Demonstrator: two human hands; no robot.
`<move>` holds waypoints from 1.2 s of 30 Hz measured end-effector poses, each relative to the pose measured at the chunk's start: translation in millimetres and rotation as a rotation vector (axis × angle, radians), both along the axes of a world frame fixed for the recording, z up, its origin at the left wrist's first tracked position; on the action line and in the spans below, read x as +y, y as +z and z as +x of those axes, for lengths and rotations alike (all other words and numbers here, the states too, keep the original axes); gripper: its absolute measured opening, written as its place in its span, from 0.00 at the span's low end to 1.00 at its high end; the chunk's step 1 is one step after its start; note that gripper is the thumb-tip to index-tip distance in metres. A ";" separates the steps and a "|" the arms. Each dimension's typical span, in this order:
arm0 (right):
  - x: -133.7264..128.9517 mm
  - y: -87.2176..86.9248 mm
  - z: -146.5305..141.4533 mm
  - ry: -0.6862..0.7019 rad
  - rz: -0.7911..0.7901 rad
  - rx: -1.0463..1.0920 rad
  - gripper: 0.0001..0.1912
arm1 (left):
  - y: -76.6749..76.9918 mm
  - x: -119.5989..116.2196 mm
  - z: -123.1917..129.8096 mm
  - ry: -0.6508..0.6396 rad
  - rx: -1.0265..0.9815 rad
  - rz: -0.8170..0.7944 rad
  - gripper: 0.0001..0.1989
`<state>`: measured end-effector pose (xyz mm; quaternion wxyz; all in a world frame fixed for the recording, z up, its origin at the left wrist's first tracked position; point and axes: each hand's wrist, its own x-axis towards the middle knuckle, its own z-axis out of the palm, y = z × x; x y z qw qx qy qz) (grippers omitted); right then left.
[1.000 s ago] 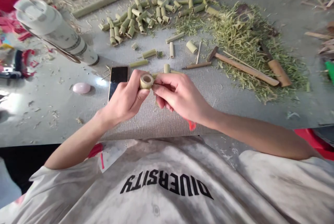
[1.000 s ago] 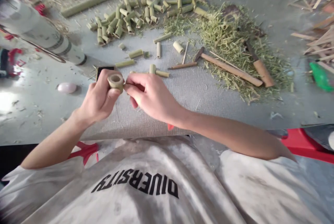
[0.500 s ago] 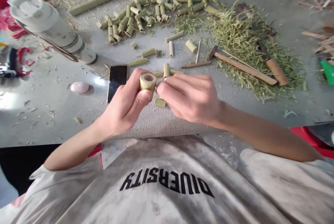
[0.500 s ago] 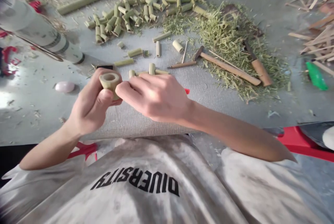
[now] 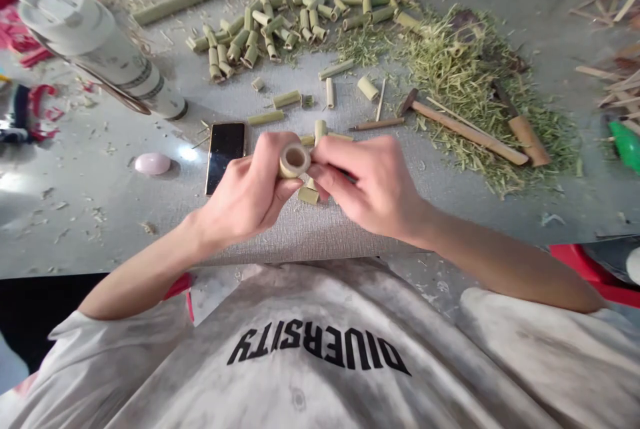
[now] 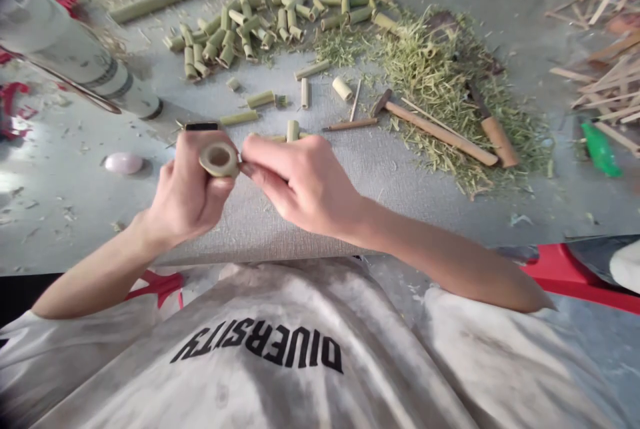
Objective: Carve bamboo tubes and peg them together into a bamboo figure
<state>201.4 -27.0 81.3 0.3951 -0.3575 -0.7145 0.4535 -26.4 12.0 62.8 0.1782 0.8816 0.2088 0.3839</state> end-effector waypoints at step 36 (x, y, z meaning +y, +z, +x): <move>14.9 7.8 -3.8 0.049 -0.245 0.094 0.15 | -2.8 14.4 -2.0 0.105 -0.029 0.148 0.19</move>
